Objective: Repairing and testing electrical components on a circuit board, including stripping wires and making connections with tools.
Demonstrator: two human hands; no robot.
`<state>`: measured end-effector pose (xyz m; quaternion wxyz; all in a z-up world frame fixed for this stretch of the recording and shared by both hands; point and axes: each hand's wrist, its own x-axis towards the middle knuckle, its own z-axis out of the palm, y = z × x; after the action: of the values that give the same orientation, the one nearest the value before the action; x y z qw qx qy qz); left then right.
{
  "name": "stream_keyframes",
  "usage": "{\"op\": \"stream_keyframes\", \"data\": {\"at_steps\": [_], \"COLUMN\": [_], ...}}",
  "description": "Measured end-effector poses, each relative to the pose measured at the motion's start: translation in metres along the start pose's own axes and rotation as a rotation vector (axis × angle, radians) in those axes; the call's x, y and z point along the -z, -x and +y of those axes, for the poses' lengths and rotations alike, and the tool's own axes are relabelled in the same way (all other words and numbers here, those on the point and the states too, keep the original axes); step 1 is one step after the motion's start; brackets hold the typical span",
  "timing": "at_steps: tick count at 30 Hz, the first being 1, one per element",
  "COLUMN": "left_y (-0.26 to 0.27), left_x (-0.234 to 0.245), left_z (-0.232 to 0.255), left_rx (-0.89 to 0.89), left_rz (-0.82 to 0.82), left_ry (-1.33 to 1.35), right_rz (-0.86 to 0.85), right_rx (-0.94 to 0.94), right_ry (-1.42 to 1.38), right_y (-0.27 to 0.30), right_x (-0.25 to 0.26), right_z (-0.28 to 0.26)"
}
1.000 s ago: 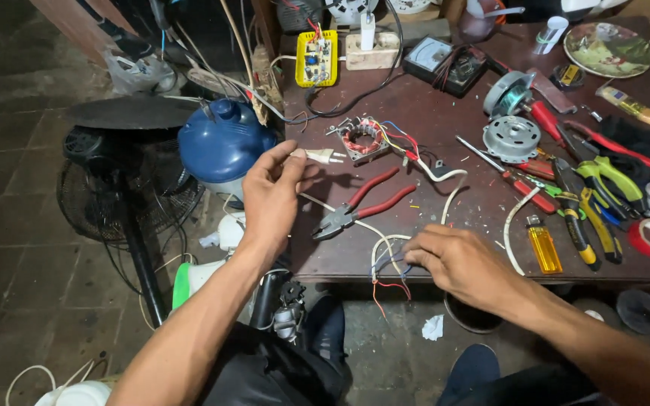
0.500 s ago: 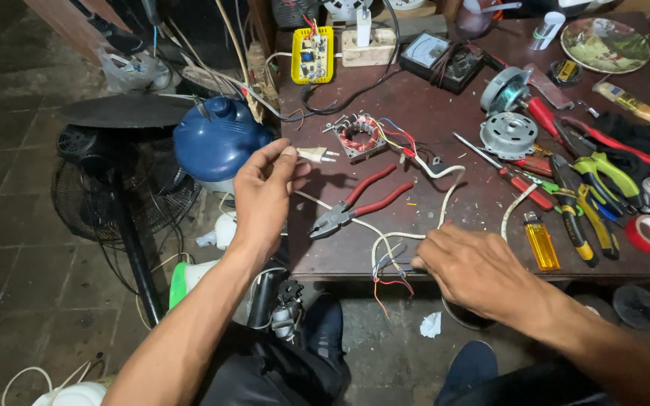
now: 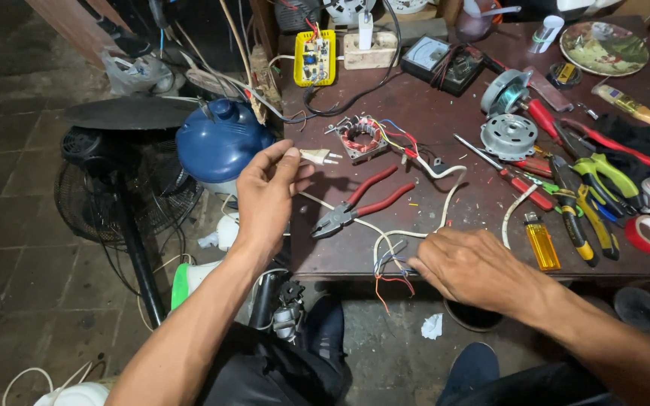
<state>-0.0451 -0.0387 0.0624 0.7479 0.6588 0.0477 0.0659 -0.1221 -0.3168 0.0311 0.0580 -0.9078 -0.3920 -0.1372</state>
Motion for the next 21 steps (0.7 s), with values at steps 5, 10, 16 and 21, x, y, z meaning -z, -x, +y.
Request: {"op": "stream_keyframes", "data": {"at_steps": [5, 10, 16, 21], "left_y": [0.001, 0.001, -0.010, -0.016], "left_x": [0.001, 0.000, 0.002, 0.001], "left_z": [0.001, 0.008, -0.004, -0.008], "left_rx": [0.002, 0.099, 0.167, 0.193], "left_rz": [-0.005, 0.035, 0.132, 0.186], "left_ry": [0.015, 0.076, 0.220, 0.255], "right_rz": [0.004, -0.181, -0.195, -0.081], "right_rx": [0.036, -0.088, -0.252, -0.017], "right_ry": [-0.065, -0.211, -0.177, -0.146], "right_y": [0.000, 0.010, 0.019, 0.025], "right_x": [0.003, 0.023, 0.060, 0.052], "right_z": [0.001, 0.008, 0.017, 0.013]}}
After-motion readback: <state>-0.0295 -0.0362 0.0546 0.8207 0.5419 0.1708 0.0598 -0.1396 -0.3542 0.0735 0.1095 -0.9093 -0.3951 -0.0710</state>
